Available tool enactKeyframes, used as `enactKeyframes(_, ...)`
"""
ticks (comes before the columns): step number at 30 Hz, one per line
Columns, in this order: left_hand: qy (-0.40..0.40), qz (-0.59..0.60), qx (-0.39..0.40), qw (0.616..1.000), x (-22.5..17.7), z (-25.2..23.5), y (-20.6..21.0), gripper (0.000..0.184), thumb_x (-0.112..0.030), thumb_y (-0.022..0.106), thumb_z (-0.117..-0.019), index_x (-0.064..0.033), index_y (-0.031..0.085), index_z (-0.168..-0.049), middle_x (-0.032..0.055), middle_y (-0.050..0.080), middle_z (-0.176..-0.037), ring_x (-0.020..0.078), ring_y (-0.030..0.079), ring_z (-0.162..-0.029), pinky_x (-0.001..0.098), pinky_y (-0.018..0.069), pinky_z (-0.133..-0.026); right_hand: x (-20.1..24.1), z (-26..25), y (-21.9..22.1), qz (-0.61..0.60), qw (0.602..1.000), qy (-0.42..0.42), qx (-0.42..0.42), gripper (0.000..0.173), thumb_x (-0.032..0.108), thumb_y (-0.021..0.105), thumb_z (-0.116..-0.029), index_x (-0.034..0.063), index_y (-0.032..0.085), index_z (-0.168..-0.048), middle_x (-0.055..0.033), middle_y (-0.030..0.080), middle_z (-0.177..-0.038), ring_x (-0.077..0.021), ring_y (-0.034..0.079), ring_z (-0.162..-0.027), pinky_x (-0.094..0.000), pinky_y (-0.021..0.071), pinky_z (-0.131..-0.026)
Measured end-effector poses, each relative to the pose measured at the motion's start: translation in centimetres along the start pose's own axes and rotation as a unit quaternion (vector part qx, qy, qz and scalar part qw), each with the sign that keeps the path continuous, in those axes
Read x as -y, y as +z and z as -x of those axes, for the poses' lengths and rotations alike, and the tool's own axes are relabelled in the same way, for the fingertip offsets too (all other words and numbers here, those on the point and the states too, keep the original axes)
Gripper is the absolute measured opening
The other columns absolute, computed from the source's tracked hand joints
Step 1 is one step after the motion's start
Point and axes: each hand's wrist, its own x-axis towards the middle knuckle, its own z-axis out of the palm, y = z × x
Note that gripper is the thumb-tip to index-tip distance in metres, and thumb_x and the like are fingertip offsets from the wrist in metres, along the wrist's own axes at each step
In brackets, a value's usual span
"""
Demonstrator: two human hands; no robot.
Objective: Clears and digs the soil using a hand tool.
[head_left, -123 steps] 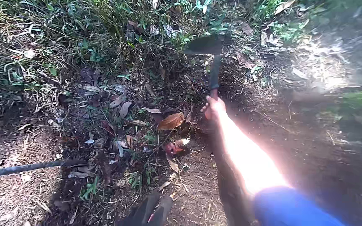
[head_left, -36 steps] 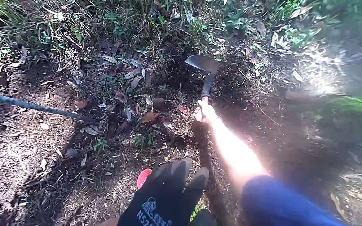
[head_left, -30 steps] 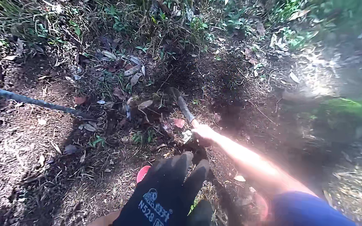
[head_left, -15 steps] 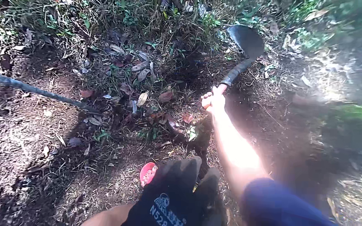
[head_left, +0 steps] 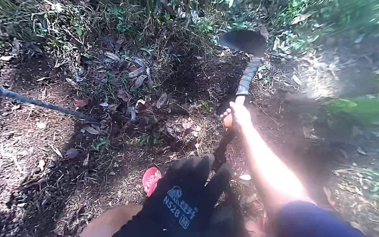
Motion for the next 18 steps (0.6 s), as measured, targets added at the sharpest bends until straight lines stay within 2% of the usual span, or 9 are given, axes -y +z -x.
enactKeyframes(2,-0.012,-0.022,0.010,1.000,-0.6,0.0,0.2,0.060,-0.052,0.033,-0.1068,-0.0191,0.046,-0.155,0.0220,0.052,-0.152,0.0432,0.055,-0.135,0.0590,0.0462,-0.106,-0.1,-2.0,3.8,-0.149,0.989,-0.010,-0.007,0.018,0.030,0.046,-0.1105,0.0126,0.047,-0.111,0.0023,0.054,-0.068,-0.0107,0.059,-0.054,-0.0312,0.0592,-0.057)
enactKeyframes(4,-0.021,-0.023,0.030,0.999,-1.0,0.0,0.4,0.060,-0.054,0.032,-0.1072,-0.0216,0.044,-0.157,0.0199,0.050,-0.154,0.0413,0.054,-0.136,0.0578,0.0455,-0.107,-3.8,-1.6,5.5,-0.138,0.989,0.052,0.002,0.023,0.034,0.046,-0.1104,0.0113,0.047,-0.107,0.0014,0.051,-0.067,-0.0109,0.056,-0.052,-0.0304,0.0571,-0.054)
enactKeyframes(6,-0.023,-0.010,0.031,0.999,-1.4,0.0,0.5,0.059,-0.053,0.034,-0.1068,-0.0219,0.046,-0.156,0.0190,0.051,-0.154,0.0405,0.054,-0.136,0.0583,0.0450,-0.108,-10.1,2.0,3.1,0.078,0.981,0.155,0.090,0.030,0.035,0.044,-0.1097,0.0061,0.052,-0.110,-0.0013,0.051,-0.070,-0.0117,0.053,-0.053,-0.0303,0.0529,-0.053)
enactKeyframes(7,-0.022,-0.010,0.027,0.999,-1.4,0.0,0.6,0.059,-0.052,0.036,-0.1060,-0.0211,0.048,-0.155,0.0190,0.052,-0.153,0.0409,0.055,-0.135,0.0591,0.0456,-0.107,-12.5,4.4,0.3,0.192,0.951,0.190,0.148,0.034,0.034,0.045,-0.1104,0.0026,0.055,-0.121,-0.0035,0.054,-0.076,-0.0143,0.055,-0.058,-0.0346,0.0546,-0.058)
enactKeyframes(8,-0.024,-0.014,0.028,0.999,-1.2,-0.1,0.6,0.060,-0.053,0.036,-0.1056,-0.0203,0.048,-0.154,0.0195,0.051,-0.153,0.0413,0.055,-0.135,0.0595,0.0452,-0.106,-13.5,6.3,-2.4,0.267,0.923,0.210,0.182,0.035,0.032,0.046,-0.1098,0.0025,0.055,-0.126,-0.0038,0.055,-0.077,-0.0151,0.057,-0.059,-0.0368,0.0559,-0.059)
enactKeyframes(11,-0.037,-0.021,0.049,0.998,-0.7,0.2,0.6,0.064,-0.056,0.033,-0.1052,-0.0197,0.044,-0.156,0.0200,0.049,-0.155,0.0416,0.053,-0.136,0.0599,0.0432,-0.109,-8.1,8.7,-10.2,0.388,0.864,0.245,0.206,0.026,0.027,0.051,-0.1079,0.0046,0.055,-0.121,-0.0018,0.051,-0.074,-0.0132,0.054,-0.056,-0.0336,0.0531,-0.056)
enactKeyframes(14,-0.010,-0.025,0.035,0.999,-0.8,0.0,0.7,0.064,-0.058,0.031,-0.1060,-0.0202,0.046,-0.155,0.0201,0.051,-0.153,0.0421,0.054,-0.136,0.0601,0.0436,-0.107,-0.9,6.2,-14.4,0.464,0.846,0.187,0.186,0.031,0.028,0.058,-0.1056,0.0011,0.058,-0.121,-0.0024,0.054,-0.073,-0.0114,0.053,-0.055,-0.0305,0.0514,-0.055)
enactKeyframes(16,0.022,-0.019,0.010,1.000,-0.9,-0.1,1.1,0.062,-0.057,0.034,-0.1058,-0.0198,0.049,-0.153,0.0215,0.055,-0.149,0.0438,0.057,-0.133,0.0618,0.0467,-0.103,0.9,3.8,-14.1,0.422,0.886,0.146,0.126,0.034,0.029,0.057,-0.1067,0.0000,0.057,-0.123,-0.0020,0.055,-0.076,-0.0090,0.055,-0.058,-0.0269,0.0527,-0.059)
enactKeyframes(18,0.026,-0.008,0.013,1.000,-1.2,-0.4,1.0,0.060,-0.054,0.034,-0.1059,-0.0200,0.048,-0.153,0.0222,0.053,-0.150,0.0435,0.056,-0.134,0.0618,0.0454,-0.105,0.2,0.3,-11.9,0.285,0.952,0.099,0.042,0.036,0.031,0.054,-0.1085,0.0011,0.054,-0.129,-0.0034,0.054,-0.079,-0.0111,0.055,-0.059,-0.0292,0.0542,-0.059)
